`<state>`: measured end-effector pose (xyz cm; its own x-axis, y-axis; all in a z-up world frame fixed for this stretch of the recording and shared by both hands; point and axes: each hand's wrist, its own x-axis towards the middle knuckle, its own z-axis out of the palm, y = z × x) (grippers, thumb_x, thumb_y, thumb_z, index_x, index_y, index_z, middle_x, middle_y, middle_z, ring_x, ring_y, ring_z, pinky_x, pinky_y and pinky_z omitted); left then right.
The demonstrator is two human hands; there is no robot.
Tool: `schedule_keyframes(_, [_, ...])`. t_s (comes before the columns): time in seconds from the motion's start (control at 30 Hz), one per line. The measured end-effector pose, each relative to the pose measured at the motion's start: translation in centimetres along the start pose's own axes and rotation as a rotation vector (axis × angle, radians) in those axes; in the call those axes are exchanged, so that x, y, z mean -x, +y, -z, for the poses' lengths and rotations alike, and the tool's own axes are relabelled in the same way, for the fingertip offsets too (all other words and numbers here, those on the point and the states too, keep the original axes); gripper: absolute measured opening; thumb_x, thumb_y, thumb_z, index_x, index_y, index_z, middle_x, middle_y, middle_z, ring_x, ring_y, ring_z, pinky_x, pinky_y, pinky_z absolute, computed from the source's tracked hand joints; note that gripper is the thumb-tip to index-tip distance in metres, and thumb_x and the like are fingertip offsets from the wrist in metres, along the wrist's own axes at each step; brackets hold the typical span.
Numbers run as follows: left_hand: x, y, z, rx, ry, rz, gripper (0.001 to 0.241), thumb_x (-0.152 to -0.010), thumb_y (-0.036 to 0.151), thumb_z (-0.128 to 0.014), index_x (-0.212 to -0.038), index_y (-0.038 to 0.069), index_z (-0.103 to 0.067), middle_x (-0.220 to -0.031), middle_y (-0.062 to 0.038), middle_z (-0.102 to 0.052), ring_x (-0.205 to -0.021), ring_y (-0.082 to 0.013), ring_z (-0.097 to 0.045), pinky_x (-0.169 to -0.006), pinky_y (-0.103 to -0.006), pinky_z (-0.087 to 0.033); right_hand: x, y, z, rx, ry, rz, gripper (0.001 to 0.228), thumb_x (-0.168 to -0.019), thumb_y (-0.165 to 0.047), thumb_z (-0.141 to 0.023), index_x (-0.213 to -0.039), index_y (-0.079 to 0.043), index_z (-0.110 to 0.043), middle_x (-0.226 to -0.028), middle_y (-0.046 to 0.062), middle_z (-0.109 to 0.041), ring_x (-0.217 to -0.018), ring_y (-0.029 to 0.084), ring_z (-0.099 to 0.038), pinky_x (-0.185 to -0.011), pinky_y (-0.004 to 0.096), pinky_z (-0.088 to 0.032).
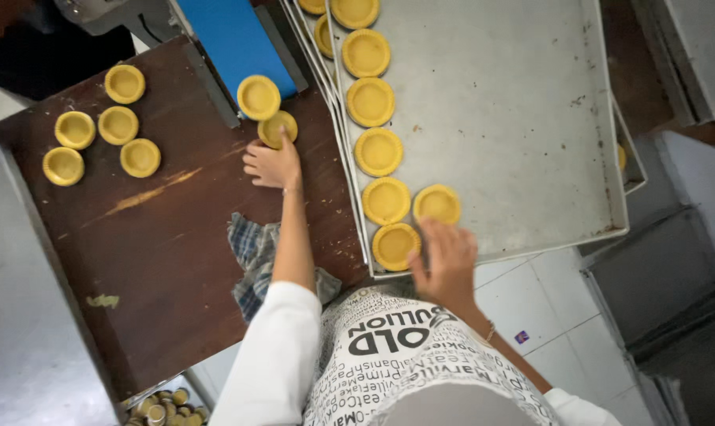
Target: The person organizes and places pastry crusts into metal tins on trays while using a blue conveyor belt machine to assist with the process.
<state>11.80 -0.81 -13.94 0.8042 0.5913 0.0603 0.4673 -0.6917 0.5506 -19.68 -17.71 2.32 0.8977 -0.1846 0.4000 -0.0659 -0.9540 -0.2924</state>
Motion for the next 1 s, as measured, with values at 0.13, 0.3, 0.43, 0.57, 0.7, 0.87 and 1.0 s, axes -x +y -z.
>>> schedule_keyframes(0.13, [-0.2,-1.8,-1.4,0.066,-0.034,-0.006,0.054,-0.073,0.046,-0.085,-0.102,0.011,-0.057,-0.111,-0.013,-0.053,-0.114,-0.0356,-0.049,-0.087,-0.0533,-0.041,0.5,-0.6,1.7,-0.122,-0.063,0.033,0.059,-0.097,-0.044,-0.054,-0.14,-0.005,-0.055,-0.133,0.014,-0.061,-0.122,0.031,-0.058,-0.112,0.055,-0.025])
schedule_keyframes(0.3, [3.2,-13.5,-6.0,1.437,-0.239,0.725,0.041,-0.093,-0.004,-0.067,-0.129,0.006,-0.051,-0.127,-0.022,-0.057,-0.117,-0.043,-0.062,-0.094,-0.0603,-0.056,-0.2,-2.4,2.7,-0.385,0.166,-0.056,0.04,-0.088,-0.024,-0.067,-0.122,-0.003,-0.069,-0.118,0.007,-0.069,-0.106,0.028,-0.066,-0.106,0.047,-0.039])
schedule_keyframes(0.43, [8.1,-14.4,10.3,1.471,-0.726,1.131,0.041,-0.082,-0.004,-0.075,-0.12,-0.001,-0.061,-0.119,-0.019,-0.069,-0.097,-0.029,-0.071,-0.077,-0.0381,-0.059,0.0,-8.1,-2.3,-0.591,0.195,0.157,0.029,-0.081,-0.026,-0.069,-0.101,-0.008,-0.079,-0.104,0.005,-0.076,-0.092,0.024,-0.072,-0.092,0.04,-0.053])
schedule_keyframes(0.57, [10.8,-11.9,23.6,1.248,-1.018,0.383,0.052,-0.081,-0.004,-0.074,-0.129,0.007,-0.057,-0.113,-0.006,-0.067,-0.098,-0.0158,-0.069,-0.081,-0.0294,-0.059,-5.7,-17.3,-1.3,-1.086,-0.287,-0.022,0.073,-0.091,-0.033,-0.07,-0.15,-0.006,-0.037,-0.156,0.025,-0.031,-0.14,0.049,-0.035,-0.112,0.057,-0.035])
schedule_keyframes(0.7, [8.4,-11.0,33.3,0.729,-1.271,-0.12,0.05,-0.066,0.01,-0.092,-0.112,0.008,-0.071,-0.095,-0.007,-0.072,-0.085,-0.018,-0.071,-0.069,-0.0326,-0.06,-6.9,-20.7,-2.7,-1.43,-0.581,-0.288,0.1,-0.09,-0.041,-0.072,-0.162,-0.013,-0.009,-0.164,0.028,-0.015,-0.143,0.056,-0.029,-0.107,0.062,-0.04])
schedule_keyframes(0.87, [6.9,-18.6,30.3,1.032,-1.088,-0.052,0.064,-0.069,0.014,-0.089,-0.127,0.007,-0.061,-0.119,-0.01,-0.066,-0.103,-0.0199,-0.063,-0.088,-0.0345,-0.056,-0.9,-24.3,-7.1,-1.316,-0.58,-0.241,0.088,-0.083,-0.033,-0.08,-0.154,-0.004,-0.038,-0.15,0.023,-0.039,-0.14,0.038,-0.039,-0.114,0.047,-0.037])
schedule_keyframes(1.0, [7.2,-18.5,32.7,0.933,-1.153,-0.07,0.061,-0.064,-0.001,-0.088,-0.121,0.007,-0.067,-0.108,-0.01,-0.07,-0.099,-0.0207,-0.064,-0.088,-0.0352,-0.055,0.5,-23.7,-7.5,-1.029,-0.645,-0.162,0.088,-0.081,-0.045,-0.079,-0.154,-0.011,-0.043,-0.156,0.025,-0.034,-0.147,0.047,-0.029,-0.118,0.057,-0.027])
